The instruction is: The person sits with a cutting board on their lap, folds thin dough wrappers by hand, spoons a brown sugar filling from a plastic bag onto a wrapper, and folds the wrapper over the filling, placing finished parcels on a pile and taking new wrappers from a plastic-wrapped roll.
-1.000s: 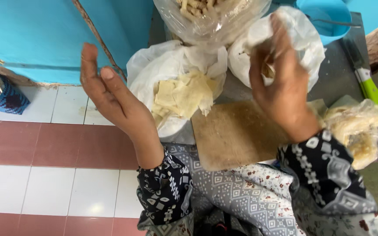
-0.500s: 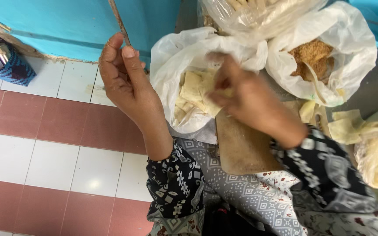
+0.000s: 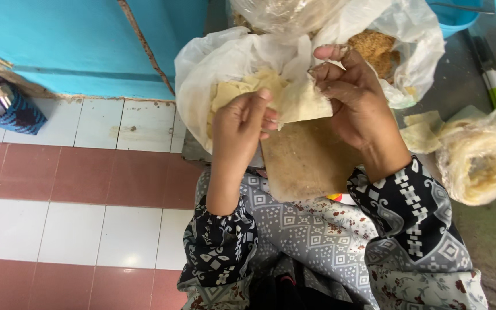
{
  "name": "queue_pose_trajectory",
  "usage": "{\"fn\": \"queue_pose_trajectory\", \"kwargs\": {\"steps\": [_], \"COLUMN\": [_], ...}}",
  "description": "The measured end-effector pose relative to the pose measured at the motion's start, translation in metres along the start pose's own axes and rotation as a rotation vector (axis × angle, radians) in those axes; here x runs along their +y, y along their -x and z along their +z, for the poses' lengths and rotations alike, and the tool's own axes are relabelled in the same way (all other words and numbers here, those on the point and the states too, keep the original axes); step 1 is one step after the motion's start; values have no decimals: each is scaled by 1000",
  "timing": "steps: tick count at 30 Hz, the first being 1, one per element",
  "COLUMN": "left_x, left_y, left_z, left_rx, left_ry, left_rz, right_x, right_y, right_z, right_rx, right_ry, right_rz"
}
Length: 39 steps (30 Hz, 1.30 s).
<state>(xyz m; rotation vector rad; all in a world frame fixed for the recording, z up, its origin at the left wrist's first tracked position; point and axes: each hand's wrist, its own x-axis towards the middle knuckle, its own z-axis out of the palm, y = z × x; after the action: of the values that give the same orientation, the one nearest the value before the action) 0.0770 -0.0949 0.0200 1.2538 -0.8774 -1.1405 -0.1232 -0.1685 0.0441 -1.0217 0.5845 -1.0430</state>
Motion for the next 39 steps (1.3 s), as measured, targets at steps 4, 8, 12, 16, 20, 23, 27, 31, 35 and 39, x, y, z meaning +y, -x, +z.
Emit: {"fn": "queue_pose_trajectory", "kwargs": {"steps": [4, 8, 12, 16, 20, 23, 27, 31, 35, 39], "left_x": [-24, -49, -67, -81, -94, -98, -97, -88, -75, -68], "left_y": [7, 16, 27, 34, 45, 59, 83, 91, 95, 97], "left_z": [25, 39, 50, 62, 66, 67, 74, 80, 78, 78], "left_rx": [-298, -434, -454, -459, -342, -276, -88, -62, -75, -59], "left_ry": [168, 311, 258, 586, 619, 424, -362, -606, -446, -300], "left_rz": [66, 190, 6, -237, -153, -17, 269, 714, 785, 734], "right_x": [-10, -19, -19, -8, 1, 13, 32, 45, 41, 37], "right_y": [33, 57, 78, 109, 133, 138, 141, 137, 137, 144], "right_z": [-17, -30, -28, -12, -7, -8, -6, -9, -22, -27], "right_rx": [32, 10, 190, -15, -131, 130, 248, 294, 346, 296], "right_ry": [-78, 44, 298, 1366, 1622, 1173, 610, 515, 166, 0], "right_rz": [13, 6, -214, -655, -795, -696, -417, -366, -294, -229]}}
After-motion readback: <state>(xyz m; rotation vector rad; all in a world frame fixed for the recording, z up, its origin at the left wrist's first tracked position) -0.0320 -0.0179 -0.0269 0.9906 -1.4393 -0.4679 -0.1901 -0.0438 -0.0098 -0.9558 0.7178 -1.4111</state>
